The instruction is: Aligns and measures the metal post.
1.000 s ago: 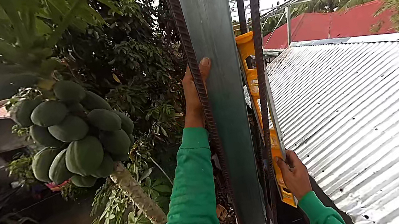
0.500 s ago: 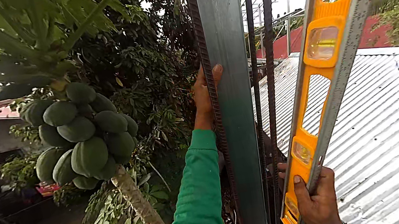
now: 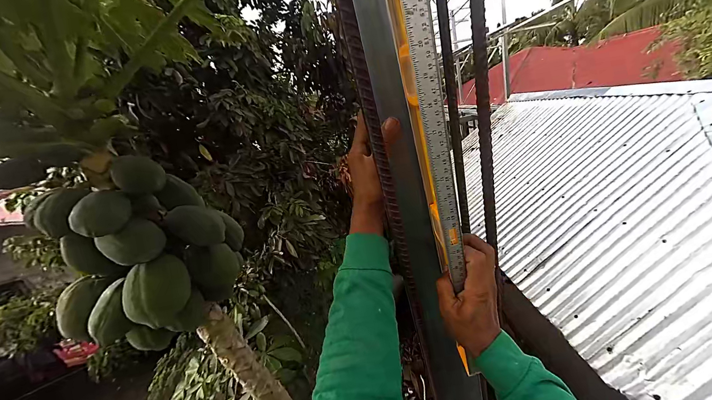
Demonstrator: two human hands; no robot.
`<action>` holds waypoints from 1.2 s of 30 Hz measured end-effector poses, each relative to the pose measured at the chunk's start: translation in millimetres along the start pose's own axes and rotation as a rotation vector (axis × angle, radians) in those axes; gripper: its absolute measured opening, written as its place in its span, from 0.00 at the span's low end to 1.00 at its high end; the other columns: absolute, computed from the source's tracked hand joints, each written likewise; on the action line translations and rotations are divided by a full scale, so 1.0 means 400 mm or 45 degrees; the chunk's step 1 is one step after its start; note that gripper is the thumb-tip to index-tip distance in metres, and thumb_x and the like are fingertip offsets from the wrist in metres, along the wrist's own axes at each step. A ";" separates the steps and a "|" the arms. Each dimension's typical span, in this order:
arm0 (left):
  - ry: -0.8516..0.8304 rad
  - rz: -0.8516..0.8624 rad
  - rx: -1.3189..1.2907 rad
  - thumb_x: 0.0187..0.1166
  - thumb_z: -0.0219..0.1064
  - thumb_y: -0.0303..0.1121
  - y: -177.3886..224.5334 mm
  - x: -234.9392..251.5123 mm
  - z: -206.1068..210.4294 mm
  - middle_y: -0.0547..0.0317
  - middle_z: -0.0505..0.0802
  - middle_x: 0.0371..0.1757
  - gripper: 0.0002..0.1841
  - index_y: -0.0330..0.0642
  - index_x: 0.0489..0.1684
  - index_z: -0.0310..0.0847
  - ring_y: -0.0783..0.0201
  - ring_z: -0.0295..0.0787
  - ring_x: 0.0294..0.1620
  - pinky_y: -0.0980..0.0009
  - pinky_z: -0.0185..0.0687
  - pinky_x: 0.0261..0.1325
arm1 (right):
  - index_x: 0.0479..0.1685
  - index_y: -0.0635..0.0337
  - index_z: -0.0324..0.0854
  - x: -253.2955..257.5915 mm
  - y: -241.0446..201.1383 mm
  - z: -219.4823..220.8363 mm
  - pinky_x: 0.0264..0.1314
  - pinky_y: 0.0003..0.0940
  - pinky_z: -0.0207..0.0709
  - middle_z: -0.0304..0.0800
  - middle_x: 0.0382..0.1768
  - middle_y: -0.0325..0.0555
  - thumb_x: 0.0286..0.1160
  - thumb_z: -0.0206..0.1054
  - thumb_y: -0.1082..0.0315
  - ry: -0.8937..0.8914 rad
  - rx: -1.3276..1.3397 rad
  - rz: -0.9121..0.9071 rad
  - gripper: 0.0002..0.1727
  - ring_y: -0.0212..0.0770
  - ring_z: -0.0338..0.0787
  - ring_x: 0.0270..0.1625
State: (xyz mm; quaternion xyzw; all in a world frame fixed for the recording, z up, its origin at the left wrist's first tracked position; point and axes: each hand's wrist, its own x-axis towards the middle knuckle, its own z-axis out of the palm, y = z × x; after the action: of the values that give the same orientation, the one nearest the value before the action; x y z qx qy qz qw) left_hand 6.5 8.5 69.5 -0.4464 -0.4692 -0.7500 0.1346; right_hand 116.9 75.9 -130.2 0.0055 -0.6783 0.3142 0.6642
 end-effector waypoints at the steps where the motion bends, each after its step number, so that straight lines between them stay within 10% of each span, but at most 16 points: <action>1: 0.012 -0.006 0.003 0.83 0.66 0.45 -0.002 0.000 -0.002 0.55 0.88 0.69 0.34 0.44 0.88 0.63 0.66 0.89 0.63 0.64 0.87 0.66 | 0.53 0.68 0.80 0.002 -0.001 0.002 0.73 0.39 0.79 0.76 0.70 0.66 0.57 0.67 0.72 0.000 0.003 0.006 0.20 0.54 0.78 0.75; 12: -0.002 0.051 0.057 0.87 0.60 0.43 -0.011 -0.001 -0.006 0.57 0.92 0.58 0.23 0.39 0.76 0.73 0.66 0.90 0.59 0.64 0.88 0.65 | 0.54 0.67 0.83 0.003 0.008 0.026 0.68 0.36 0.85 0.66 0.82 0.70 0.61 0.70 0.73 -0.062 0.036 0.083 0.19 0.54 0.81 0.76; 17: -0.013 0.101 0.056 0.88 0.59 0.42 -0.015 -0.008 -0.010 0.60 0.93 0.56 0.21 0.39 0.71 0.74 0.67 0.91 0.57 0.65 0.89 0.64 | 0.70 0.66 0.78 -0.010 -0.012 -0.060 0.74 0.44 0.82 0.61 0.86 0.70 0.73 0.73 0.48 -0.271 0.125 0.116 0.34 0.55 0.76 0.81; 19: -0.024 0.096 0.018 0.88 0.58 0.42 -0.014 -0.011 -0.009 0.59 0.92 0.56 0.21 0.38 0.72 0.73 0.66 0.90 0.58 0.65 0.88 0.64 | 0.74 0.64 0.77 -0.011 -0.045 -0.157 0.75 0.49 0.84 0.72 0.79 0.68 0.78 0.69 0.50 -0.234 0.241 -0.038 0.32 0.58 0.79 0.80; 23: -0.007 0.099 -0.019 0.89 0.58 0.40 -0.008 -0.008 0.002 0.59 0.93 0.54 0.19 0.39 0.69 0.75 0.67 0.91 0.56 0.65 0.89 0.62 | 0.58 0.46 0.82 0.167 0.004 -0.276 0.56 0.40 0.91 0.93 0.50 0.35 0.91 0.55 0.60 0.255 0.461 -0.170 0.10 0.39 0.95 0.52; 29: -0.025 0.108 -0.090 0.90 0.56 0.37 -0.010 0.000 0.005 0.56 0.93 0.52 0.17 0.37 0.68 0.74 0.64 0.92 0.55 0.64 0.90 0.61 | 0.83 0.59 0.64 0.426 0.147 -0.149 0.75 0.49 0.81 0.86 0.68 0.53 0.89 0.56 0.58 -0.697 1.153 0.627 0.27 0.50 0.88 0.70; 36: -0.029 0.144 0.015 0.89 0.56 0.40 -0.012 0.006 -0.002 0.59 0.92 0.53 0.19 0.37 0.70 0.73 0.67 0.91 0.56 0.66 0.89 0.63 | 0.98 0.44 0.40 0.460 0.163 -0.056 0.86 0.52 0.68 0.64 0.89 0.46 0.71 0.75 0.50 -1.150 1.202 0.638 0.56 0.47 0.69 0.88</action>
State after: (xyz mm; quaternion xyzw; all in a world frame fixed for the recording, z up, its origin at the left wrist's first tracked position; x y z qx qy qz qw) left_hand 1.7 10.7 68.7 -0.4799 -0.4490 -0.7333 0.1741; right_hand 87.6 213.4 7.3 0.2670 -0.6597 0.6861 0.1513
